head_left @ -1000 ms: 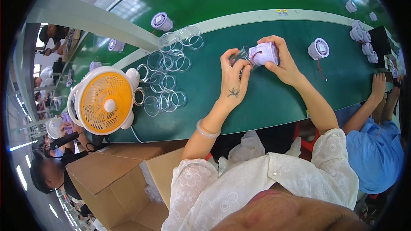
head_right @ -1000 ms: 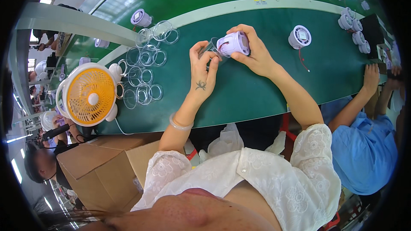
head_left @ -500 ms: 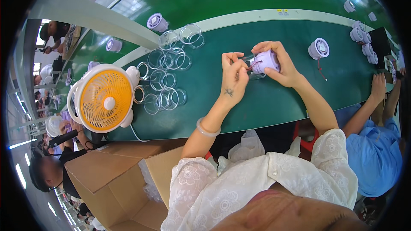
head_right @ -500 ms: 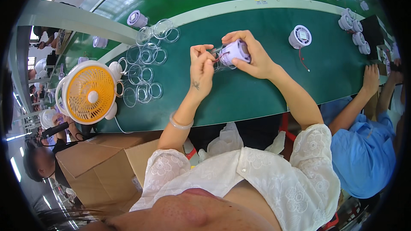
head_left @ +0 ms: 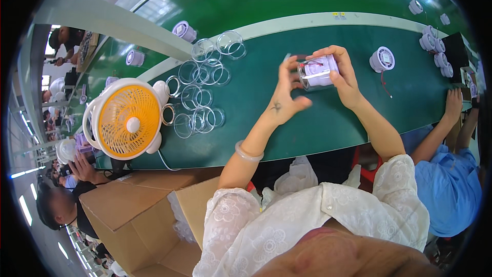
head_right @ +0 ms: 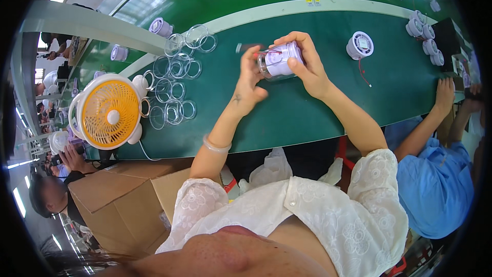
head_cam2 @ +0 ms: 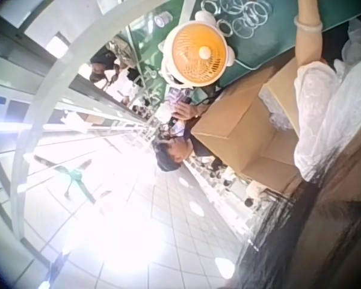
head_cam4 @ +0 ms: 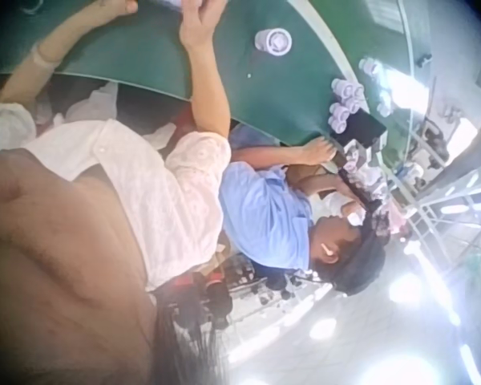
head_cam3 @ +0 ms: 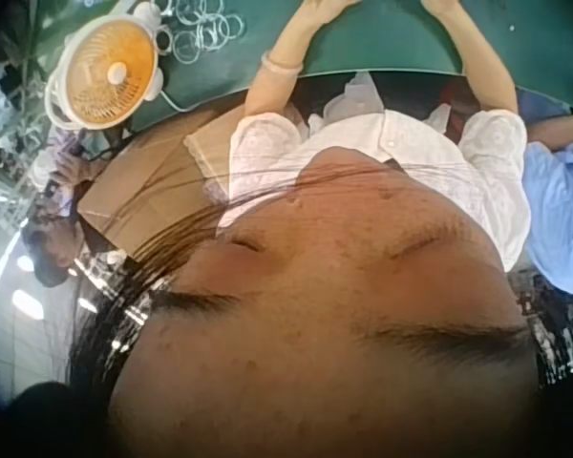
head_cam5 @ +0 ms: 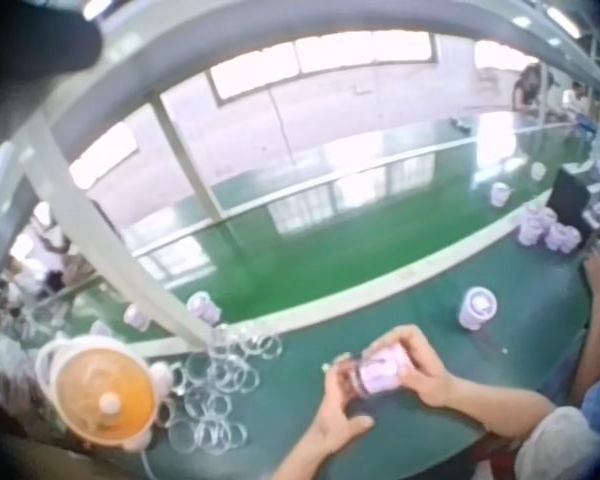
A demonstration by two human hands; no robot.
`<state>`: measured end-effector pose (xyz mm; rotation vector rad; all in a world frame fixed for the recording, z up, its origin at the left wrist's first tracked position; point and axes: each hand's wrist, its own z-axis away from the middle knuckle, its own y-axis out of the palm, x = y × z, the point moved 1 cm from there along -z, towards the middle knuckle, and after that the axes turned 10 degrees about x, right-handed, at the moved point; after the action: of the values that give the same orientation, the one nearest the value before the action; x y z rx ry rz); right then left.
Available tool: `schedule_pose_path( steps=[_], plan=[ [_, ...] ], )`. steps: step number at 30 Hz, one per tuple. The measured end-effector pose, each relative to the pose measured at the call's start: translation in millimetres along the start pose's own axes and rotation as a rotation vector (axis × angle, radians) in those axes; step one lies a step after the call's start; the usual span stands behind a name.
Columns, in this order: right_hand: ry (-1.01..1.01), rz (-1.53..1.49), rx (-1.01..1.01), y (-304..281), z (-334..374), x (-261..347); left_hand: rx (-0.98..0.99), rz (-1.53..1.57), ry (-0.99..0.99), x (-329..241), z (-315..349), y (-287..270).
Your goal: Assembling small electronic components by inserting a purple device into clear plastic containers.
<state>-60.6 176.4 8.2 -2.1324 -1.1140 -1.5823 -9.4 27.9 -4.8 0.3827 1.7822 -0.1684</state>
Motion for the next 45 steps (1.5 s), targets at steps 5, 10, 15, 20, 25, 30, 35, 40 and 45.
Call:
schedule_pose_path(
  steps=[5,10,15,20,25,30,35,40,45],
  plan=[
    [-0.153,0.399,0.269,3.2,-0.4,11.5,0.103,0.036,-0.331,3.0,0.7,6.5],
    [0.007,0.360,0.138,8.7,-7.4,17.0,0.164,-0.257,-0.259,-15.2,-0.3,18.5],
    [0.172,0.033,0.101,5.7,3.5,-6.6,0.096,-0.668,-0.067,-15.1,0.9,15.6],
    [0.092,0.014,-0.001,10.9,2.5,-8.1,0.115,-0.810,-0.026,-12.5,1.8,13.0],
    [-0.101,0.485,0.094,10.6,-1.5,0.3,0.178,-0.651,-0.045,-12.6,2.9,12.5],
    [-0.440,0.655,0.165,12.9,-1.0,-4.5,0.223,-0.141,-0.167,-9.1,-2.1,9.0],
    [-0.483,0.848,0.201,-5.3,-1.9,12.5,0.007,-0.436,-0.052,-16.0,-5.5,8.3],
    [-0.321,0.876,0.330,-2.7,-3.8,5.8,-0.122,-0.412,0.031,-8.0,-3.5,-2.8],
    [0.020,0.112,0.008,2.0,-5.3,8.6,-0.399,-0.873,0.150,-21.6,-3.2,-28.1]
  ],
)
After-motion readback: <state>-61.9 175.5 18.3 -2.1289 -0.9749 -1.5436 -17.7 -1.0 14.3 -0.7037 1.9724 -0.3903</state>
